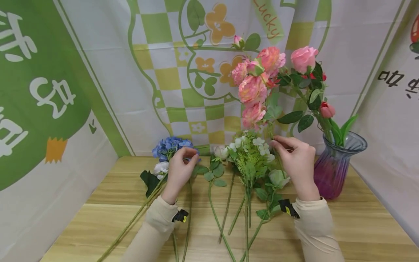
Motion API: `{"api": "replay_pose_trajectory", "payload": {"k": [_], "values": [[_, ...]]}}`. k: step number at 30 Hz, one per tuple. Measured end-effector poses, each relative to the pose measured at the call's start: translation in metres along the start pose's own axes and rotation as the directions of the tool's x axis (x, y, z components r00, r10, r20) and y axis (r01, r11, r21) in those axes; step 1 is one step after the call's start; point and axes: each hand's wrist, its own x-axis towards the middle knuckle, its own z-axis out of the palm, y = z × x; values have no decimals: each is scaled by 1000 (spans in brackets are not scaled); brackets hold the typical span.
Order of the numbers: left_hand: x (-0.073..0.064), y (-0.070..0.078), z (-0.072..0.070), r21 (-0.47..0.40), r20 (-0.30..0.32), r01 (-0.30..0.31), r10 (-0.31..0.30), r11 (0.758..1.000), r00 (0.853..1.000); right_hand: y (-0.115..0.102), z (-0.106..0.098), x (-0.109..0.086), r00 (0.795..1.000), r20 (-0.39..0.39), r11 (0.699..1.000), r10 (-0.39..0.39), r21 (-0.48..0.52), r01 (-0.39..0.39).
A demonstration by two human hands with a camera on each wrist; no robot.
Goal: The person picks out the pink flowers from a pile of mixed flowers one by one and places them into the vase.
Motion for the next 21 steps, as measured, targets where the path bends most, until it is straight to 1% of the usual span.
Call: {"api": "replay_pose_trajectory", "payload": {"k": [4, 9, 13, 17, 21], "values": [[-3, -4, -3, 20, 21, 12, -13, 1000, 1000, 4, -12, 5, 999, -41, 1000, 12, -25, -13], [-4, -10, -5, 74, -1, 0, 0, 997, 1000, 6, -26, 11, 997, -69, 999, 28, -39, -31], [-5, -15, -8, 97, 10, -2, 1, 995, 1000, 8, -38, 18, 994, -86, 996, 68, -47, -72], [-8, -20, -10, 119, 37, 20, -24, 993, 999, 9, -47, 26, 988, -101, 993, 116, -16, -118], [-11, -25, -13, 143, 47, 23, -30, 989, 998, 10, -56, 34, 979, -101, 984, 176, 27, -174]]}}
